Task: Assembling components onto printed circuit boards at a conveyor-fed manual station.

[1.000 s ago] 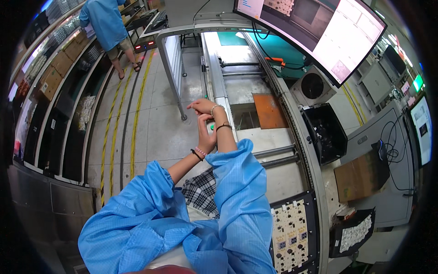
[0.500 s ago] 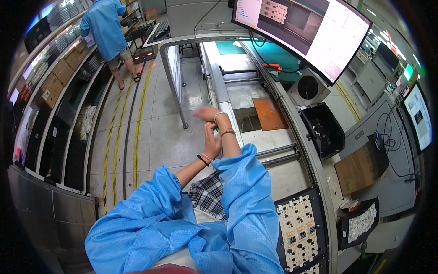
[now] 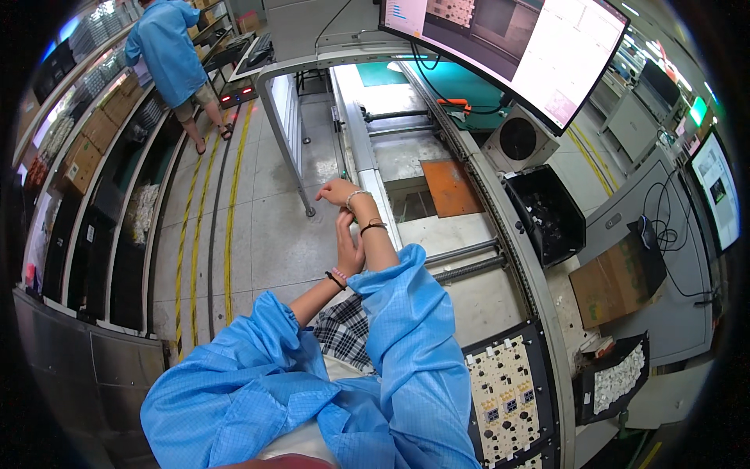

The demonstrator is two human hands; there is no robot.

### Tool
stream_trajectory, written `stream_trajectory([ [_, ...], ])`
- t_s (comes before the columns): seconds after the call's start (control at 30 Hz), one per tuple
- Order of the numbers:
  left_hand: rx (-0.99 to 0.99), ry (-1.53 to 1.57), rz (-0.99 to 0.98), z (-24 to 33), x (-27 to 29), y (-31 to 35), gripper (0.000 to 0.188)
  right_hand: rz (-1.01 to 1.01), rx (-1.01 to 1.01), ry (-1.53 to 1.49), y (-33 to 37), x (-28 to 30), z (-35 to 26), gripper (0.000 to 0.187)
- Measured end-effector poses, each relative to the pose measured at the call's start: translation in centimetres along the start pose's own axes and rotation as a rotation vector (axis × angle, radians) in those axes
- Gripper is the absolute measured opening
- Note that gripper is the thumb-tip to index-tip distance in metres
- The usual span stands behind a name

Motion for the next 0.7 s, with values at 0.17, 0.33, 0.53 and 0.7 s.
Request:
stream_trajectory([
  [0.17,0.017,0.062,0.083,0.2,-0.6,-0.1,0.041,-0.062,-0.049,-0.108,-0.3,0.2,0.1,0.029],
  [0.33,0.007,0.065,0.061,-0.2,-0.8,-0.2,0.044,0.021,-0.017,-0.065,0.3,0.8,-0.3,0.029],
  [0.53,-0.064,0.01,-0.133,-1.3,1.3,-0.3,0.047,0.246,0.103,-0.143,0.9,1.4,-0.9,0.028],
  [0.7,-0.06,-0.008,-0.19,-1.3,1.3,-0.5,0.049,0.205,0.084,-0.124,1.1,1.3,-0.6,0.027],
])
Point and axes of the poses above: each hand's wrist, its own y-axis away from the middle knuckle, its own x-axis out of the back of the hand, z = x × y, the point moved 5 cm from there along -y, towards the middle knuckle, and after that the axes turned 7 degrees about y, right-handed, at the moved point
